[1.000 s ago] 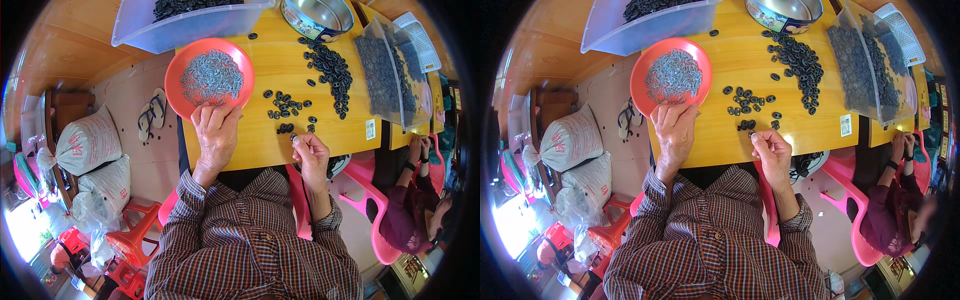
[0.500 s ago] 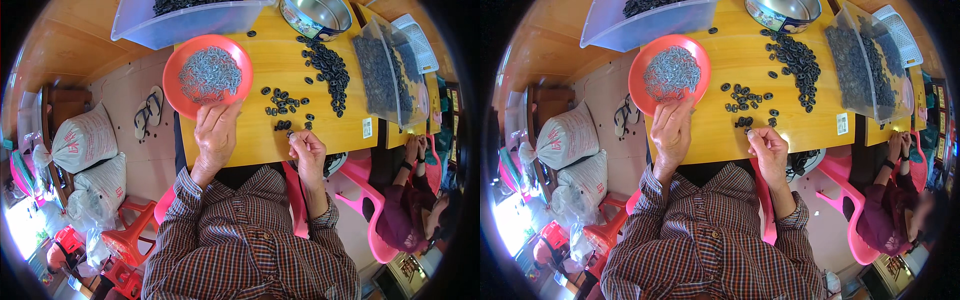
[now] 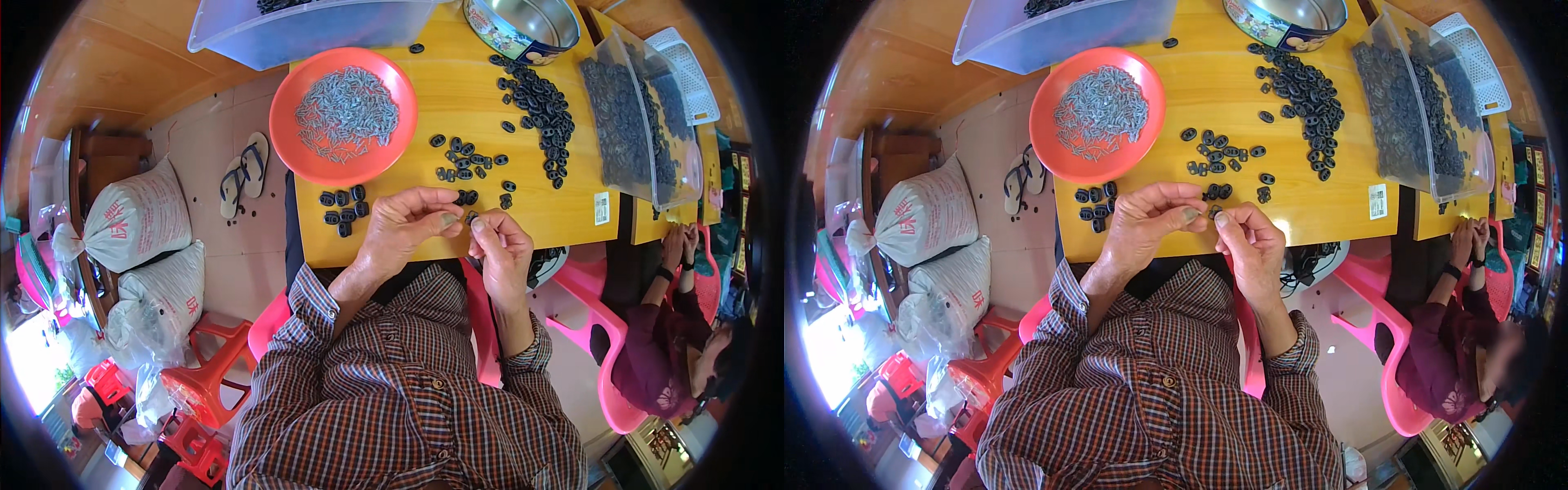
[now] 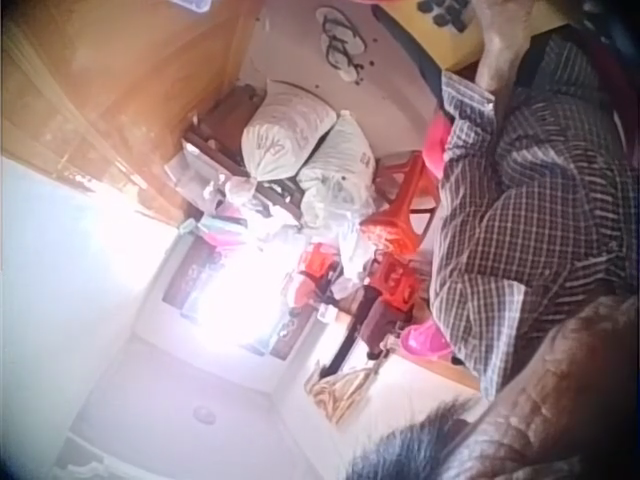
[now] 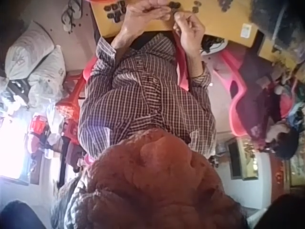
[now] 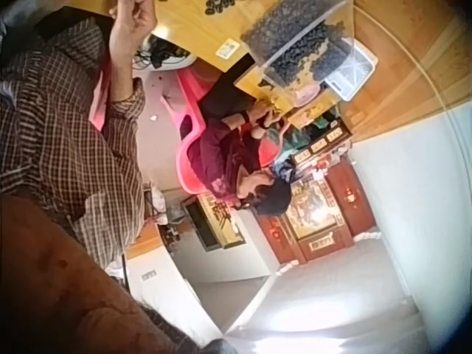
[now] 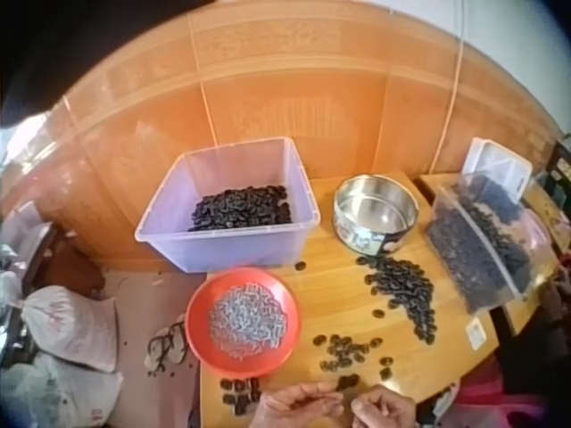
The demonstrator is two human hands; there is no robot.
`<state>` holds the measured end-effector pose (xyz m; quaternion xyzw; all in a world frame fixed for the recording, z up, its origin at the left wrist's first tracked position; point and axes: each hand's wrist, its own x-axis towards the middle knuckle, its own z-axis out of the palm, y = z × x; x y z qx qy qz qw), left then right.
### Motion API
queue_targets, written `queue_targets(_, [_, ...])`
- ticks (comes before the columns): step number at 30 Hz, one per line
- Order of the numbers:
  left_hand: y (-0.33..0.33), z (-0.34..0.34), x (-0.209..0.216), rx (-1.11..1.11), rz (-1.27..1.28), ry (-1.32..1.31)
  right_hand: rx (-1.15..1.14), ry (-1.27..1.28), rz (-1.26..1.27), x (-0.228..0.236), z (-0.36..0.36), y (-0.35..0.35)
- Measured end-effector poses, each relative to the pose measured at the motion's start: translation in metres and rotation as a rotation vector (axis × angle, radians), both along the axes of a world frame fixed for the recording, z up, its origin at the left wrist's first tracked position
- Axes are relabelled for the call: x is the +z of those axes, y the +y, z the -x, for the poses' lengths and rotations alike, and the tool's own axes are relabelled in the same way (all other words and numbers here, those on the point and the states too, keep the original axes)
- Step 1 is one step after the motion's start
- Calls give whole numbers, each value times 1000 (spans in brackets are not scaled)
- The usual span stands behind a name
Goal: The recorder manually inserts small metal components into black plastic housings at a workbench.
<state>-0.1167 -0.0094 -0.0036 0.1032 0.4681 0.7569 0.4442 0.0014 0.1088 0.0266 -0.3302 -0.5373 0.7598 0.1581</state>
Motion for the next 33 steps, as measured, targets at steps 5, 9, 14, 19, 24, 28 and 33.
queue_targets(5, [1, -3, 1, 0, 1, -24, 24, 27, 13, -2, -1, -1])
queue_targets(9, [1, -4, 3, -1, 18, -22, 38, 18, 16, -3, -1, -2])
queue_targets(14, [1, -4, 5, -2, 37, -36, 33, 7, 23, -3, -3, -2])
queue_targets(19, [2, -6, 4, 28, 24, -60, 39, 16, 20, -5, -3, -2])
queue_targets(24, [2, -7, 4, 32, 20, -77, 5, 13, 1, -1, 0, -6])
queue_targets(28, [3, -7, 3, 34, 32, -93, 21, 32, 5, -4, -2, -4])
queue_targets(33, [1, -8, 3, 40, 27, -82, 35, 22, 27, -5, -3, -4])
